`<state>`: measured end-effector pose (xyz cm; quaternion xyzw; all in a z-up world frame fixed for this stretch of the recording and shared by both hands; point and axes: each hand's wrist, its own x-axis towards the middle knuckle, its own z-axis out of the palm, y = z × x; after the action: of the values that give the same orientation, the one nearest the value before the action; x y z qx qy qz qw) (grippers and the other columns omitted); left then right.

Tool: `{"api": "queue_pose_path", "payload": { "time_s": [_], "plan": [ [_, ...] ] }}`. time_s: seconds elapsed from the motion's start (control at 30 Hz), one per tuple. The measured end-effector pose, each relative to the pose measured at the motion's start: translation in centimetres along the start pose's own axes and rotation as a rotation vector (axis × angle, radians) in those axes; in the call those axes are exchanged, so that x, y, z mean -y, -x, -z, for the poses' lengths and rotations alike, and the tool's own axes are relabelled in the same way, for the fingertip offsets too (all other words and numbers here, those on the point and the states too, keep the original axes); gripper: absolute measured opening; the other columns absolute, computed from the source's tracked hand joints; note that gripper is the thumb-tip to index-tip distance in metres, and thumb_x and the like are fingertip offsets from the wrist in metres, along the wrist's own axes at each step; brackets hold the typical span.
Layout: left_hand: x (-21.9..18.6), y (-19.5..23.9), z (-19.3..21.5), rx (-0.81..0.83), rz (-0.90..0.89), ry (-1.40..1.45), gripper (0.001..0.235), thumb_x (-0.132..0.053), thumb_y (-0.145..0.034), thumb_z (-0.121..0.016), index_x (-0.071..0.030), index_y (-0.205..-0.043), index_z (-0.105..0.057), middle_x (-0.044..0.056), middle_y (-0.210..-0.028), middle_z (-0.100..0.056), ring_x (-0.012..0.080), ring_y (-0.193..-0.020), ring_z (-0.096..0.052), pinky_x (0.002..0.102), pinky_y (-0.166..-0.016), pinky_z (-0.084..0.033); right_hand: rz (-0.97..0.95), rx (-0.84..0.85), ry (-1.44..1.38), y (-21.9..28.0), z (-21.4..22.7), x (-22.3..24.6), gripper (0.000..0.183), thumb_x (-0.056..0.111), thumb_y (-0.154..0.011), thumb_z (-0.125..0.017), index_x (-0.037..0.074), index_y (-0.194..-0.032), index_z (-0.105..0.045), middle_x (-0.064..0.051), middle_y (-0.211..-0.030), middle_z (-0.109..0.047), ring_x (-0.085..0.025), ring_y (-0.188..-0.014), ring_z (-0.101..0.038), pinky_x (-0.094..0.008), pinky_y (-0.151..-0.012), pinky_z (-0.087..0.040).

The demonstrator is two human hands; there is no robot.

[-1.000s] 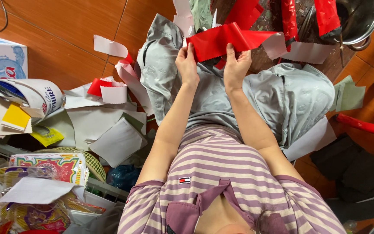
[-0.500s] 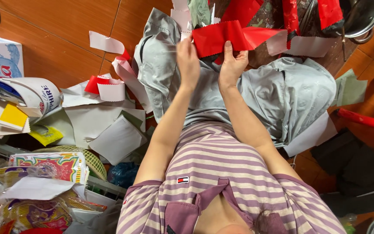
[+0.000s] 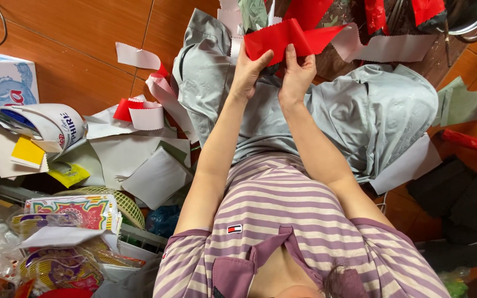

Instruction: Decorating a paper giraffe figure with red and white paper strips using glue.

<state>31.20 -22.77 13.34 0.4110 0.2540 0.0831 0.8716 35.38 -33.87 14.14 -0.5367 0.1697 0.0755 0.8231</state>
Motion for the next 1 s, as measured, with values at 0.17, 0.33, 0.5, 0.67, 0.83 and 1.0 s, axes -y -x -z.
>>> {"api": "queue_pose_path", "payload": {
  "time_s": [0.17, 0.33, 0.5, 0.67, 0.83, 1.0],
  "plan": [
    [-0.1, 0.0, -1.0, -0.113, 0.003, 0.009, 0.072, -0.015, -0.079, -0.091, 0.002, -0.136, -0.051, 0.014, -0.124, -0.067, 0.0236, -0.111, -0.067, 0.037, -0.095, -0.058, -0.018, 0.043, -0.027, -1.1, 1.3, -0.4, 0.023, 0.014, -0.095, -0.077, 0.001, -0.111, -0.066, -0.006, -0.105, -0.074, -0.011, -0.088, -0.068, -0.027, -0.076, -0.056],
    [0.0, -0.2, -1.2, -0.151, -0.024, -0.036, 0.071, -0.013, -0.079, -0.091, 0.002, -0.136, -0.052, 0.015, -0.124, -0.068, 0.0229, -0.112, -0.067, 0.035, -0.097, -0.057, -0.126, 0.125, 0.059, -2.7, 8.5, -4.7, 0.023, 0.018, -0.106, -0.077, 0.000, -0.096, -0.066, -0.006, -0.093, -0.068, -0.012, -0.079, -0.060, -0.028, -0.070, -0.053],
    [0.9, -0.7, -1.1, -0.186, -0.030, -0.016, 0.066, -0.010, -0.081, -0.088, 0.003, -0.135, -0.052, 0.017, -0.122, -0.069, 0.0246, -0.109, -0.068, 0.036, -0.094, -0.058, 0.455, 0.247, 0.609, 3.1, -0.6, 3.1, 0.044, 0.036, -0.117, -0.052, -0.003, -0.120, -0.071, -0.016, -0.123, -0.070, -0.027, -0.117, -0.068, -0.037, -0.104, -0.054],
    [4.4, -2.5, 2.4, -0.166, -0.034, -0.002, 0.062, -0.024, -0.089, -0.079, 0.003, -0.138, -0.053, 0.015, -0.123, -0.068, 0.0240, -0.108, -0.067, 0.037, -0.093, -0.057, 0.627, 0.457, 0.913, 1.6, -2.8, 0.8, 0.066, 0.042, -0.122, -0.036, -0.006, -0.162, -0.017, -0.032, -0.166, -0.033, -0.045, -0.157, -0.034, -0.047, -0.129, -0.032],
    [6.2, -2.9, 5.7, -0.105, 0.100, 0.030, 0.079, -0.060, -0.100, -0.056, 0.003, -0.148, -0.052, 0.014, -0.135, -0.064, 0.0237, -0.121, -0.061, 0.036, -0.103, -0.052, 0.383, 0.528, 1.061, -0.3, -3.3, 0.8, 0.086, 0.058, -0.112, -0.044, -0.006, -0.162, -0.016, -0.031, -0.158, -0.046, -0.044, -0.148, -0.046, -0.043, -0.122, -0.041],
    [0.3, -1.0, 3.6, 0.045, 0.370, 0.000, 0.109, -0.088, -0.082, -0.030, -0.006, -0.153, -0.040, 0.015, -0.144, -0.058, 0.0301, -0.132, -0.060, 0.044, -0.103, -0.057, -0.233, 0.595, 1.339, -2.5, -7.7, 4.2, 0.101, 0.056, -0.094, -0.061, 0.001, -0.164, -0.012, -0.030, -0.129, -0.068, -0.044, -0.120, -0.065, -0.045, -0.101, -0.052]
  ]
}}
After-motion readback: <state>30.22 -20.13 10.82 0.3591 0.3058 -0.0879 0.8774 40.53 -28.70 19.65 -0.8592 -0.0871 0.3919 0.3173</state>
